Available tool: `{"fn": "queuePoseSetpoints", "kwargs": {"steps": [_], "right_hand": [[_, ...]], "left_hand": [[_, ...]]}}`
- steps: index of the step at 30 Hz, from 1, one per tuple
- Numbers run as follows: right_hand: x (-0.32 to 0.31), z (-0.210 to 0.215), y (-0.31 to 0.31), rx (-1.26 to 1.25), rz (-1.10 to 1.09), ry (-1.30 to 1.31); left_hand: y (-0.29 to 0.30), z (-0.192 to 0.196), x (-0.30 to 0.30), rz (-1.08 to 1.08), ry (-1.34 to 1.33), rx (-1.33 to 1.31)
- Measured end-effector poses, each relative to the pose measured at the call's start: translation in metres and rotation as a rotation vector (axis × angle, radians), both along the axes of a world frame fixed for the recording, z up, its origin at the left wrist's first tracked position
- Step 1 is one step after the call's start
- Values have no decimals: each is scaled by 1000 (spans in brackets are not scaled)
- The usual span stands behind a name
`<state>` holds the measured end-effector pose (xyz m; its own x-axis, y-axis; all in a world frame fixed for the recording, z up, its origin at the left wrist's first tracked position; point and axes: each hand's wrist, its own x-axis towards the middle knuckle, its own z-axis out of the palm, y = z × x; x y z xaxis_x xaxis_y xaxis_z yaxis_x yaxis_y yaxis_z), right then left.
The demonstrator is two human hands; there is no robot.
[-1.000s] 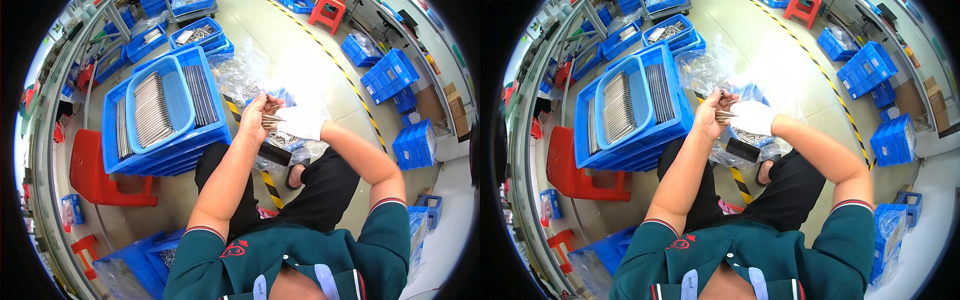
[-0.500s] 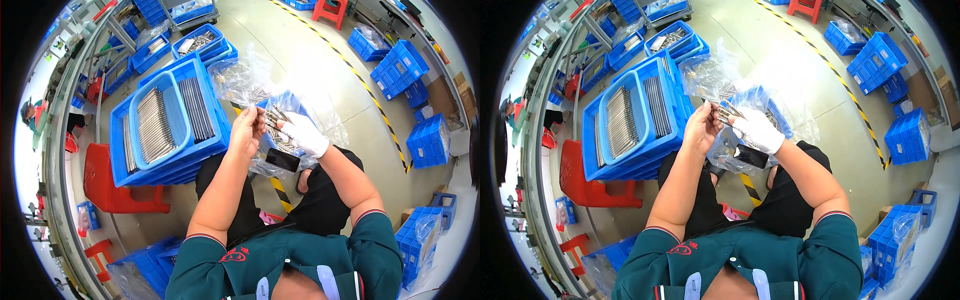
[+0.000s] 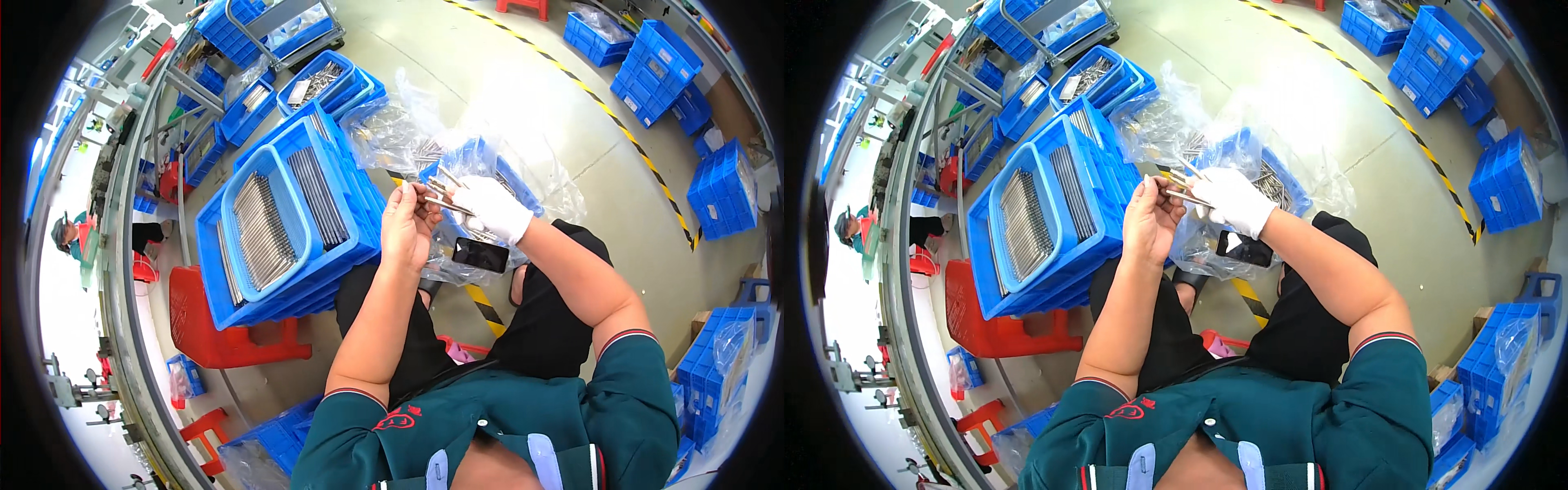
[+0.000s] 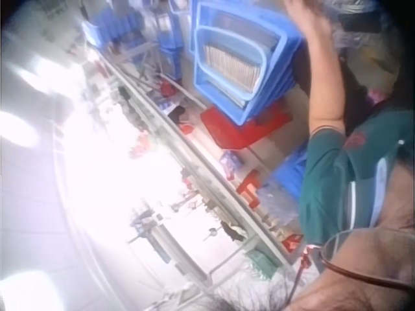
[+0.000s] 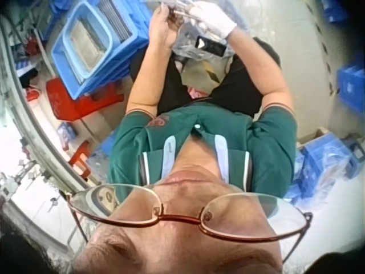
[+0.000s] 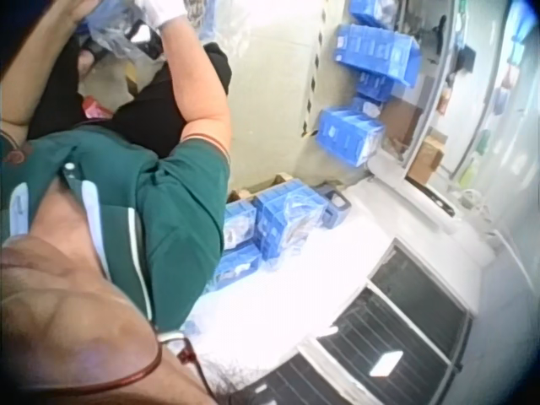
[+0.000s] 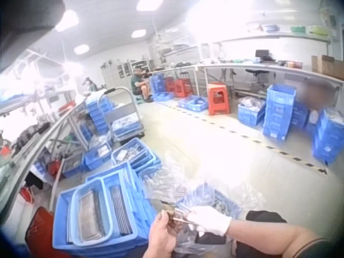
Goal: The person sits on the floor and repeatedly picks up small metal rods from a plastic bag, inspects them by holding them between fingers, and places them into a blue bin. The person also handles a small white cylindrical object and a smartphone during the process.
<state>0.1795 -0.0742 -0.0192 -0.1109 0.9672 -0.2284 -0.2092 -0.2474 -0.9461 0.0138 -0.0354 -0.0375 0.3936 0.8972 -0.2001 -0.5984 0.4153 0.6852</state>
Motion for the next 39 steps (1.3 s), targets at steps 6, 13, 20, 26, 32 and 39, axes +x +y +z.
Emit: {"fn": "queuePoseSetpoints", "kwargs": {"steps": [6, 13, 20, 26, 32, 39], "right_hand": [[0, -8, 1, -48, 16, 59], [-3, -4, 3, -116, 25, 23], [-7, 0, 1, -135, 36, -1], [-5, 1, 1, -94, 101, 109], [-5, 1, 2, -20, 47, -21], [-4, 7, -2, 71, -57, -15]], "left_hand": [[-2, -2, 1, 31, 67, 25], [-5, 9, 6, 57, 84, 120], [-5, 1, 3, 74, 161, 169], [-5, 7, 1, 84, 155, 148], [-4, 9, -1, 68, 102, 174], [-2, 11, -5, 37, 157, 117]]}}
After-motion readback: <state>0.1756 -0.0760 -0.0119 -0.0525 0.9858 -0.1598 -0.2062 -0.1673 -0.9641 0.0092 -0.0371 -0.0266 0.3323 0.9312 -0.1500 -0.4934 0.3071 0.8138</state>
